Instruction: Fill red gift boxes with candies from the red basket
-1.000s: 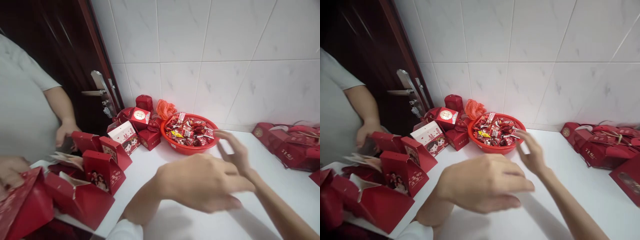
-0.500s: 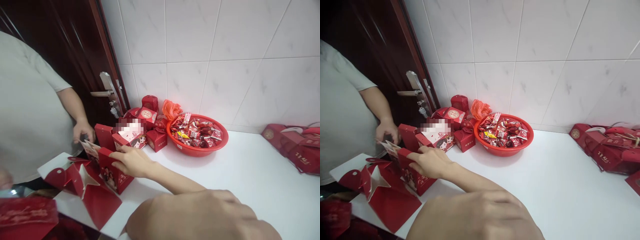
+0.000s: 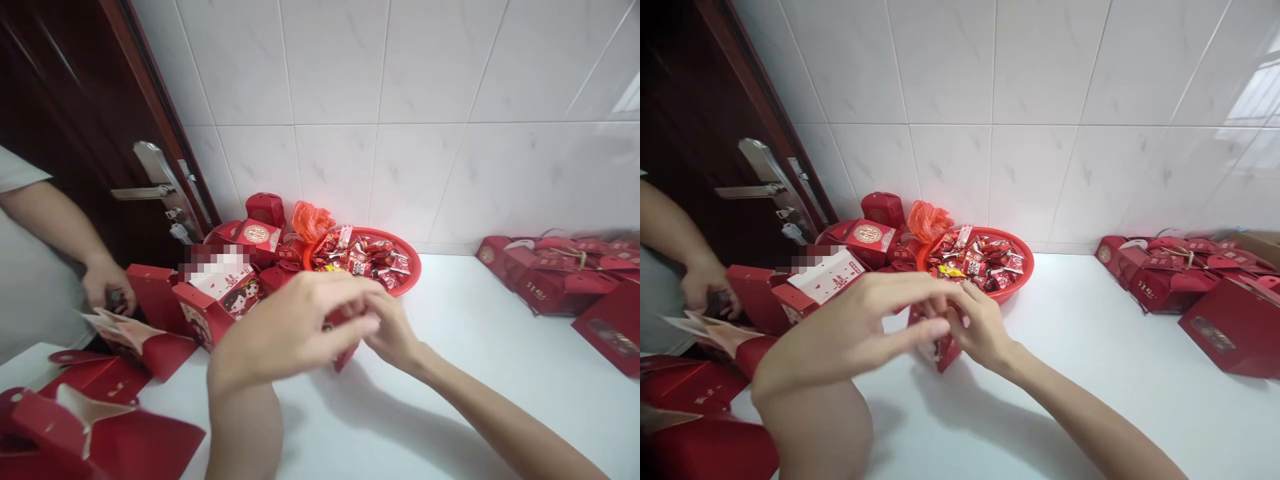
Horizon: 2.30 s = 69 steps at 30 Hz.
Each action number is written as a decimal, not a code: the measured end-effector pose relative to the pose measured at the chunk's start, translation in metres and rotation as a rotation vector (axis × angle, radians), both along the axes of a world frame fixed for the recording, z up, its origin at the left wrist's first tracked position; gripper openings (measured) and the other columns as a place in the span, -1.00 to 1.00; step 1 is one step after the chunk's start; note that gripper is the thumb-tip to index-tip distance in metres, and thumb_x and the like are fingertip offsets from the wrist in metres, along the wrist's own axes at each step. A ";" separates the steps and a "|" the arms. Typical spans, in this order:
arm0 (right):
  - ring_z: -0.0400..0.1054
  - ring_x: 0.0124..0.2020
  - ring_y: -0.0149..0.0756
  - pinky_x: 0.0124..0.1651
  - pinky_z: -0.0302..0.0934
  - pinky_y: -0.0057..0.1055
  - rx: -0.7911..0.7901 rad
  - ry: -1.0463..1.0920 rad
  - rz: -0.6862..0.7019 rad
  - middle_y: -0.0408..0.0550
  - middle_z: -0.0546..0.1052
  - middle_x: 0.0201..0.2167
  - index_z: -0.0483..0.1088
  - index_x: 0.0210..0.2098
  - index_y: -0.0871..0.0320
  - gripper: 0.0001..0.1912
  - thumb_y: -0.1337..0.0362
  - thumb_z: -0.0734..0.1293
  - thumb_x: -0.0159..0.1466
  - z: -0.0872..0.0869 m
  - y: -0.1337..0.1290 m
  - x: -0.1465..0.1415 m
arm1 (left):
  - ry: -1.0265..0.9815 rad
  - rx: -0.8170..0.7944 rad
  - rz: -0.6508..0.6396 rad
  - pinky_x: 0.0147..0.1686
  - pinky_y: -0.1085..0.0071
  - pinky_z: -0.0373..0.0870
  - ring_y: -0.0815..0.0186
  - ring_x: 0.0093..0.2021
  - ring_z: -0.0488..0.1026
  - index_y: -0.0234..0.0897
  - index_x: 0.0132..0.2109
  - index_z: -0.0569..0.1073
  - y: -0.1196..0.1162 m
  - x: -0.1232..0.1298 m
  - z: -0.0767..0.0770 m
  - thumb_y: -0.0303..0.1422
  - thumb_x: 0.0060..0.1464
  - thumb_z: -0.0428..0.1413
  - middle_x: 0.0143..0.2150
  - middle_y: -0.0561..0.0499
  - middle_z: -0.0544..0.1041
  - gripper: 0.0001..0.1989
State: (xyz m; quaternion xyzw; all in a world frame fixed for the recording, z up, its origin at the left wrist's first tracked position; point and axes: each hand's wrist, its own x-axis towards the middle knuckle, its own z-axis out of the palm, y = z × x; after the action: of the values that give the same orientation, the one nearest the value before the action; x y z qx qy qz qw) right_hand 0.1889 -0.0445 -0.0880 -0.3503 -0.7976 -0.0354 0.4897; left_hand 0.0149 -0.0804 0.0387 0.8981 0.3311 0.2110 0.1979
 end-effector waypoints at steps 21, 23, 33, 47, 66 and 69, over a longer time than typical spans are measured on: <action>0.50 -0.25 -0.24 -0.16 0.40 -0.29 0.028 0.199 -0.023 -0.04 0.61 -0.29 0.47 -0.18 0.11 -0.81 0.43 0.25 0.32 0.032 0.036 0.060 | 0.275 -0.238 0.002 -0.23 0.35 0.42 0.15 -0.15 0.57 -0.21 0.22 0.42 0.068 0.027 -0.029 -0.26 0.24 0.03 -0.13 -0.05 0.64 -0.57; 0.51 -0.27 -0.24 -0.16 0.39 -0.29 -0.208 0.140 -0.136 -0.03 0.63 -0.26 0.52 -0.20 0.13 -0.74 0.50 0.24 0.26 0.036 0.067 0.077 | 0.271 -0.244 -0.005 -0.23 0.37 0.42 0.16 -0.16 0.58 -0.23 0.17 0.46 0.069 0.029 -0.028 -0.26 0.24 0.05 -0.15 -0.04 0.65 -0.61; 0.49 -0.12 -0.13 -0.17 0.31 -0.38 -0.756 -0.429 -0.115 -0.01 0.65 -0.18 0.61 -0.27 0.12 -0.61 0.61 0.33 0.01 0.020 0.130 0.092 | 0.202 -0.231 -0.019 -0.12 0.35 0.46 0.17 -0.07 0.60 -0.20 0.13 0.50 0.071 0.033 -0.029 -0.32 0.24 0.06 -0.06 -0.04 0.66 -0.66; 0.37 -0.42 -0.40 -0.29 0.34 -0.37 -0.769 0.733 0.496 -0.20 0.48 -0.45 0.39 -0.42 0.11 -0.66 0.15 0.58 -0.01 0.026 0.128 0.079 | -0.352 -0.160 0.338 -0.12 0.29 0.55 0.17 -0.13 0.60 -0.25 0.18 0.47 0.130 0.042 -0.068 -0.12 0.20 0.15 -0.09 -0.09 0.62 -0.52; 0.40 -0.39 -0.32 -0.30 0.31 -0.34 -0.727 0.812 0.303 -0.13 0.57 -0.30 0.50 -0.22 0.10 -0.59 0.11 0.55 -0.02 0.002 0.137 0.056 | -0.708 -0.225 0.256 0.12 0.14 0.48 0.11 0.03 0.58 -0.29 0.18 0.41 0.188 0.051 -0.123 -0.30 0.08 0.24 0.02 -0.16 0.62 -0.49; 0.46 -0.38 -0.27 -0.35 0.33 -0.34 -0.693 1.050 0.188 -0.15 0.56 -0.34 0.40 -0.27 0.09 -0.61 0.20 0.53 -0.07 -0.001 0.142 0.059 | -0.483 -0.170 0.352 0.18 0.13 0.43 0.12 0.06 0.58 -0.31 0.17 0.45 0.193 0.048 -0.129 -0.44 0.16 0.11 0.01 -0.17 0.63 -0.59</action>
State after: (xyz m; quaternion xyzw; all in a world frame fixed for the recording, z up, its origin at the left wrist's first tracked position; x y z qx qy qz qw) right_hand 0.2474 0.0971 -0.0894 -0.3875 -0.4440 0.4443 0.6748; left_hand 0.0627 0.1122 -0.0905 0.7309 0.4415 0.4210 0.3059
